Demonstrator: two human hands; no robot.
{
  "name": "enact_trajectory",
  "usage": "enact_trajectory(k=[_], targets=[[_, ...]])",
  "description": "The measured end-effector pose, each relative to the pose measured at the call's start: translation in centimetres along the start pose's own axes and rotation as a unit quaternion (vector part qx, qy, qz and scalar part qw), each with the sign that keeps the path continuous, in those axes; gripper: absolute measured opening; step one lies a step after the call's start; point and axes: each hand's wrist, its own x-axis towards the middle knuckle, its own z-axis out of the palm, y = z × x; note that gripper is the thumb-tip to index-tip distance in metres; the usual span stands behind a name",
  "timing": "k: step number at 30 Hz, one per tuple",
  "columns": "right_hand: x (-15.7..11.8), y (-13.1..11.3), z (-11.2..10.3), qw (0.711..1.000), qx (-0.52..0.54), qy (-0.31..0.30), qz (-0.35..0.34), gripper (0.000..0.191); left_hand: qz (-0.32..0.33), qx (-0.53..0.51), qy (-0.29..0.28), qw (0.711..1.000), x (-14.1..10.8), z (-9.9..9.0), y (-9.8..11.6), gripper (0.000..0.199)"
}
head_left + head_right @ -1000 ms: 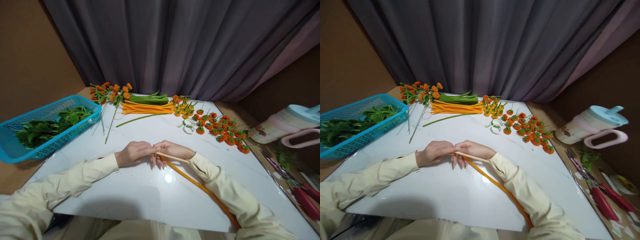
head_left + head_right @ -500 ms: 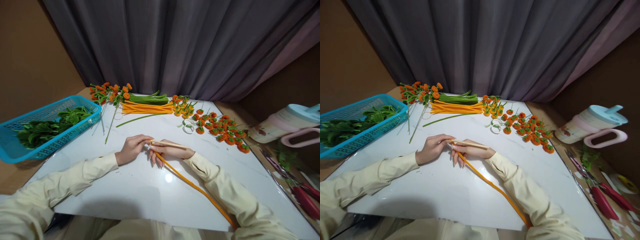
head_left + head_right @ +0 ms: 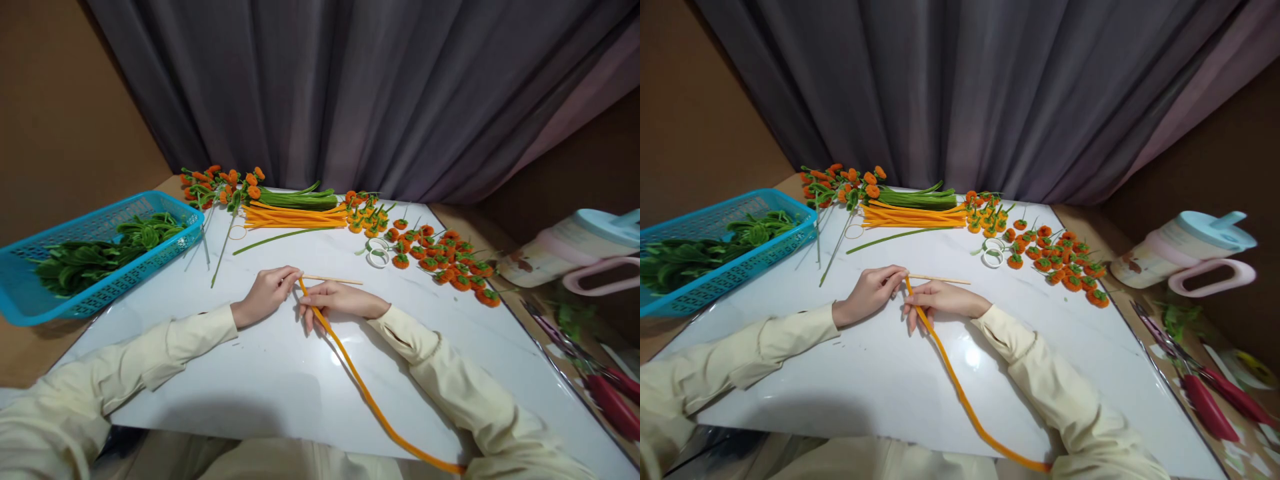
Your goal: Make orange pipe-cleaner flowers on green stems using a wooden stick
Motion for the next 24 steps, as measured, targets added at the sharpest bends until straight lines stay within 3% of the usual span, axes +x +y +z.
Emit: enact_trajectory(k=[7,16,24], targets=[[-0.3,-0.2,-0.3,0.999,0.044,-0.024,-0.001,0.033,0.070,0.075,-0.001,0.995,0.0,0.2,-0.5,0.025],[-0.1,0.8,-1.0,0.993,0.104,-0.046,-0.022,0.030,0.052,0.076,-0.044,0.995,0.1,0.0,-0.3,0.029],[-0.8,-0.7,-1.1,0.994,0.095,-0.052,0.014,0.026,0.063,0.048,-0.088,0.993,0.2,-0.3,-0.3,0.030]])
